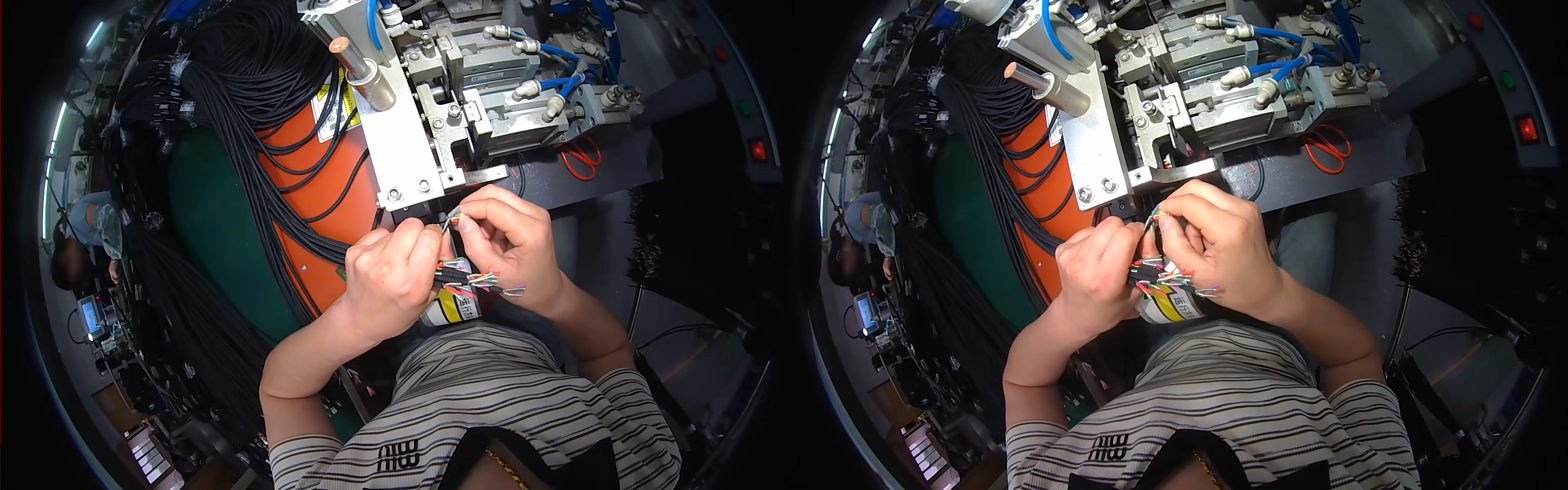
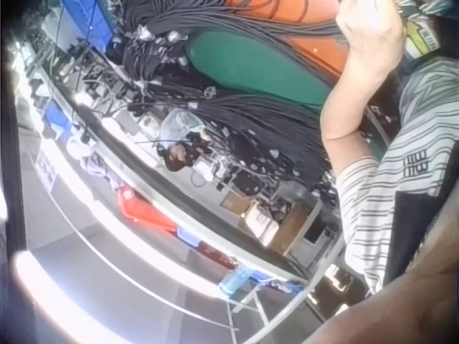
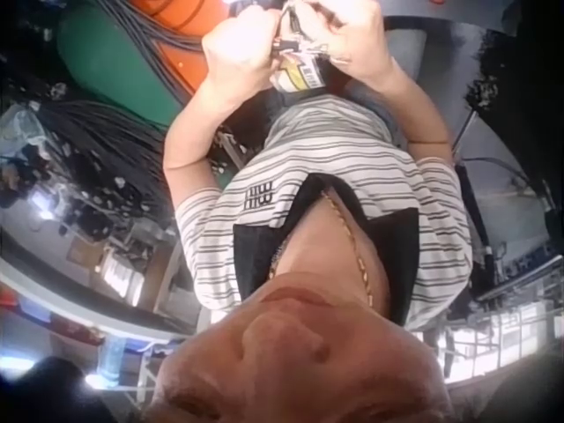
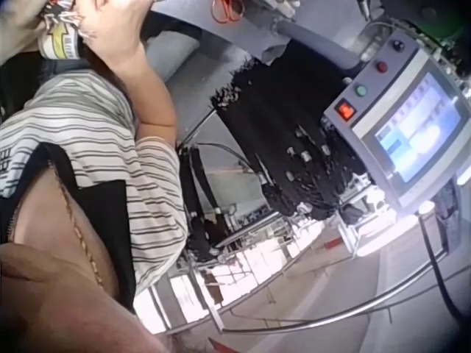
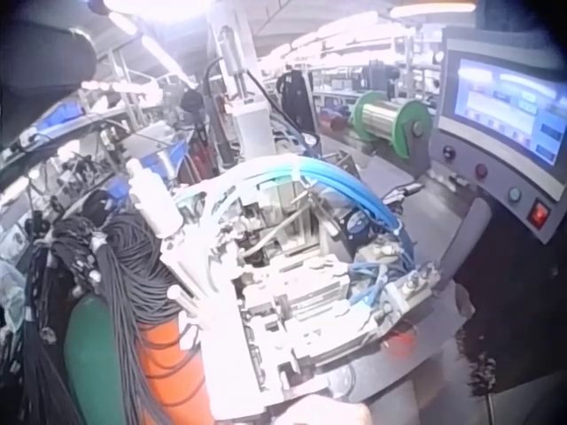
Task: Assembling and connecting wires using a specialized crimping or processing machine on a production floor.
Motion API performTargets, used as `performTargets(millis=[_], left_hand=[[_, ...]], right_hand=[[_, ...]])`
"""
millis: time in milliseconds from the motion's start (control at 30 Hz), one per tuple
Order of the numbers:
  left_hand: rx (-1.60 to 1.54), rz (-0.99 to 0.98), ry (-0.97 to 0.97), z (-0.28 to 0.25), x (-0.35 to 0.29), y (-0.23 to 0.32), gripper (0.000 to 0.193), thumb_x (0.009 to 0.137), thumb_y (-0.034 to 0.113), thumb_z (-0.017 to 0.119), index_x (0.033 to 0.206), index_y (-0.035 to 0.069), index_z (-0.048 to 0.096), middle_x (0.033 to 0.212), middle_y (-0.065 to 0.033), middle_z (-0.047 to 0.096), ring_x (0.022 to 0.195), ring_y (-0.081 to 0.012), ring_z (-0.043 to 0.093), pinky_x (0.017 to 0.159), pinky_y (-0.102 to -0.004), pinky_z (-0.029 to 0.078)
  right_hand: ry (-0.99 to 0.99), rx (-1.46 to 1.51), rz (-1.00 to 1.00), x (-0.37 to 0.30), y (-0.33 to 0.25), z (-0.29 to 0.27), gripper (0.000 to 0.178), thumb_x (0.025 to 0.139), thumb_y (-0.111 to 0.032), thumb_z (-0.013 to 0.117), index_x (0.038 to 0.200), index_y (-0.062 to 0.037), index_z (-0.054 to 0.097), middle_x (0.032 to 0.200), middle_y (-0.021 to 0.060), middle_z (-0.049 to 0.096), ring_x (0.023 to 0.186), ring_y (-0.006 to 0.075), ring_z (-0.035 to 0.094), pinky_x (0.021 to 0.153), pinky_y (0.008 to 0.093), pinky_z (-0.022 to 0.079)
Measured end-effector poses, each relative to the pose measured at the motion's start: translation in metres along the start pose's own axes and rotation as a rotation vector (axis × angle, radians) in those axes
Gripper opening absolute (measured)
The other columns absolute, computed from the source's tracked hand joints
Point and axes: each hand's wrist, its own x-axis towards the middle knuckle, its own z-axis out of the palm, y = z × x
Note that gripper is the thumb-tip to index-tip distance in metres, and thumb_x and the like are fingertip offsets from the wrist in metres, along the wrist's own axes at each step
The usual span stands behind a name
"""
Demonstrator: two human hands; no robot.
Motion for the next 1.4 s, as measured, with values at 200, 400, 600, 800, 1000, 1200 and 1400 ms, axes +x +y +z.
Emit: performTargets(millis=[200,400,600,800,1000,1200,1400], left_hand=[[0.009,0.003,0.007,0.001,0.0,0.0,0.019,0.063,0.003,0.065,0.079,0.008,0.057,0.067,-0.0024,0.046,0.048,-0.0174,0.049,0.046,-0.03,0.038],[0.022,0.007,0.006,0.001,0.001,0.001,0.018,0.064,0.003,0.065,0.079,0.008,0.057,0.067,-0.0024,0.047,0.049,-0.0171,0.05,0.046,-0.03,0.039],[0.005,-0.001,-0.031,-0.002,0.002,0.002,0.017,0.064,0.003,0.065,0.079,0.008,0.057,0.068,-0.0023,0.048,0.048,-0.0172,0.05,0.046,-0.0302,0.039],[0.072,0.021,-0.067,-0.002,0.001,0.003,0.024,0.063,0.002,0.065,0.087,0.004,0.062,0.071,-0.003,0.051,0.051,-0.0171,0.053,0.049,-0.0303,0.04],[0.054,-0.01,-0.131,-0.007,-0.003,0.001,0.046,0.06,-0.001,0.066,0.106,-0.002,0.066,0.081,-0.0063,0.054,0.064,-0.0199,0.058,0.055,-0.0322,0.045],[-0.089,-0.085,-0.184,-0.009,-0.008,0.001,0.058,0.056,-0.004,0.066,0.114,-0.005,0.064,0.09,-0.0091,0.055,0.076,-0.0241,0.06,0.062,-0.0347,0.049],[-0.103,-0.089,-0.187,-0.01,-0.009,0.002,0.059,0.055,-0.004,0.066,0.115,-0.006,0.064,0.089,-0.0094,0.055,0.075,-0.0245,0.059,0.063,-0.0352,0.049]], right_hand=[[-0.014,0.093,0.105,-0.003,0.0,0.0,0.008,0.085,0.007,0.066,0.093,0.0078,0.065,0.091,0.0082,0.065,0.059,0.0015,0.05,0.047,0.0177,0.039],[0.008,0.033,0.029,0.0,0.0,0.001,0.009,0.083,0.007,0.067,0.092,0.0072,0.066,0.09,0.0078,0.065,0.058,0.002,0.05,0.047,0.0185,0.038],[0.001,-0.051,-0.08,0.003,0.007,-0.002,0.011,0.08,0.005,0.069,0.091,0.0052,0.065,0.085,0.0079,0.064,0.054,0.006,0.052,0.046,0.0209,0.04],[0.049,-0.284,-0.288,0.001,0.012,-0.002,0.011,0.078,0.001,0.07,0.087,0.0011,0.065,0.081,0.0086,0.063,0.051,0.0153,0.055,0.046,0.0273,0.044],[-0.079,-0.431,-0.188,0.001,0.009,-0.008,0.007,0.078,-0.002,0.069,0.082,-0.0009,0.063,0.08,0.0092,0.063,0.053,0.0246,0.059,0.047,0.0336,0.047],[-0.098,-0.404,-0.157,-0.002,0.011,-0.006,0.007,0.079,-0.002,0.068,0.083,-0.0007,0.063,0.081,0.0095,0.063,0.055,0.0253,0.061,0.048,0.0342,0.047],[-0.083,-0.394,-0.135,-0.006,0.011,-0.004,0.008,0.08,-0.002,0.068,0.085,-0.0002,0.063,0.082,0.0097,0.064,0.057,0.026,0.061,0.049,0.0337,0.048]])
